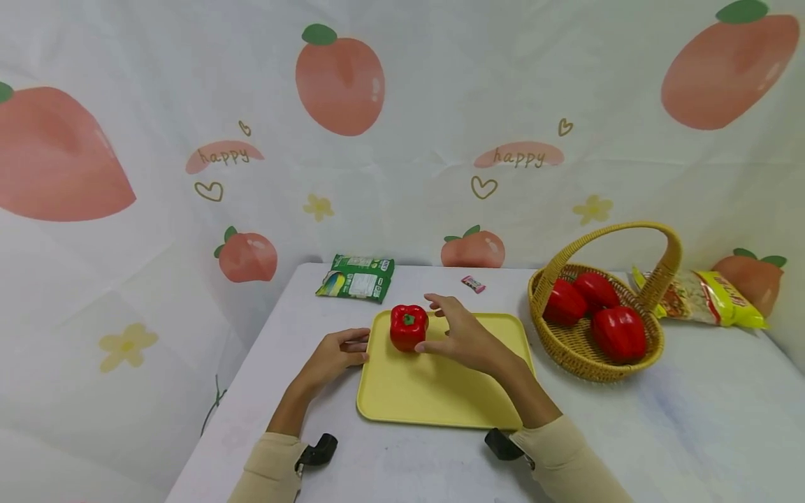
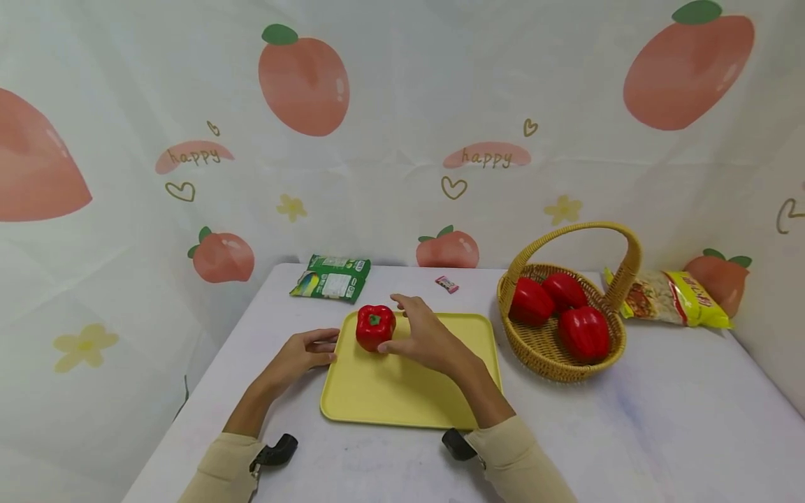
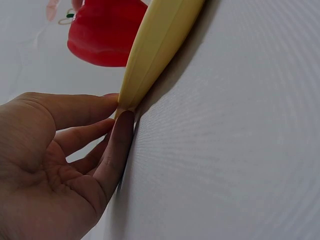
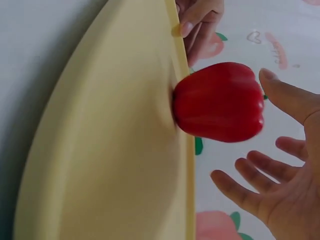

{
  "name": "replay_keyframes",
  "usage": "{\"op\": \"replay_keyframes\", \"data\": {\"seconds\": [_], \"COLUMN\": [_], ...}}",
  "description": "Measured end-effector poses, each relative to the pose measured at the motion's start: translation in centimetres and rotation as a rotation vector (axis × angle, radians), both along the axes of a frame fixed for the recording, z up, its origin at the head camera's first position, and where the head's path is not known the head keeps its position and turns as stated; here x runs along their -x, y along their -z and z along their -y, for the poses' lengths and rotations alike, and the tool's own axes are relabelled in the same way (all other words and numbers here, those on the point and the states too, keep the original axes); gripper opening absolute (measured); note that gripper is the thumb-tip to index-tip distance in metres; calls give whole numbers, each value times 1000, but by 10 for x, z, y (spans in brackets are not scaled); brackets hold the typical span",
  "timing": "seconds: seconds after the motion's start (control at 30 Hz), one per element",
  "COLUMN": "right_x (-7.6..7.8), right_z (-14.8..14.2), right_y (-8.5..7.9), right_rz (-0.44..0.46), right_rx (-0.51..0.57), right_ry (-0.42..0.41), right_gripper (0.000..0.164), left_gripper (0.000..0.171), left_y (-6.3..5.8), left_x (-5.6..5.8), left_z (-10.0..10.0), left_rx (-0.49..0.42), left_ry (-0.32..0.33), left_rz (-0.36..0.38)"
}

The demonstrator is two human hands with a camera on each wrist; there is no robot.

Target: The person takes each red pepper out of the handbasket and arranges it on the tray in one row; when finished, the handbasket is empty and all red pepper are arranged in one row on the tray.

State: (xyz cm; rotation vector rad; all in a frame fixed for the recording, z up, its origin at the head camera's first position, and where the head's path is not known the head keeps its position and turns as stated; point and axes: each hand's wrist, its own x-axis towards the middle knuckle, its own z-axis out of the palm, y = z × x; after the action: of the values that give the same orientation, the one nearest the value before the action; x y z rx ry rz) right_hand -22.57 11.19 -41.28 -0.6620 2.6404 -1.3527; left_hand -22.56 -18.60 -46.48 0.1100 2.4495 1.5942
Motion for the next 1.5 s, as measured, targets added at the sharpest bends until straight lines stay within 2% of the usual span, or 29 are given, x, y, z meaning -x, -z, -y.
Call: {"op": "replay_keyframes", "data": {"seconds": [0.2,0.43,0.73,0.97,1.2,1.5], "right_x": [-12,-28,-48,-53,-51,-49], "right_z": [-22,-54,-99,-131,-153,-179], "right_y": [-6,-16,-23,-21,-17,-18], "right_rz": [-72,-213,-375,-526,-562,-527], "right_rx": [1,-8,-109,-105,-25,-50], "right_ry": [-6,-5,77,156,199,304], "right_gripper": [91,83,65,58,51,43], "left_gripper": [53,53,54,53,53,53], "left_y": [0,-1,2,2,3,4], "left_x": [-1,-1,1,1,3,2], "left_z": [0,-1,1,-1,-1,-1], "left_rx": [7,15,17,11,30,33], "left_ry": [-7,-16,5,-18,-16,-29], "left_rz": [3,5,-6,3,-7,0]}}
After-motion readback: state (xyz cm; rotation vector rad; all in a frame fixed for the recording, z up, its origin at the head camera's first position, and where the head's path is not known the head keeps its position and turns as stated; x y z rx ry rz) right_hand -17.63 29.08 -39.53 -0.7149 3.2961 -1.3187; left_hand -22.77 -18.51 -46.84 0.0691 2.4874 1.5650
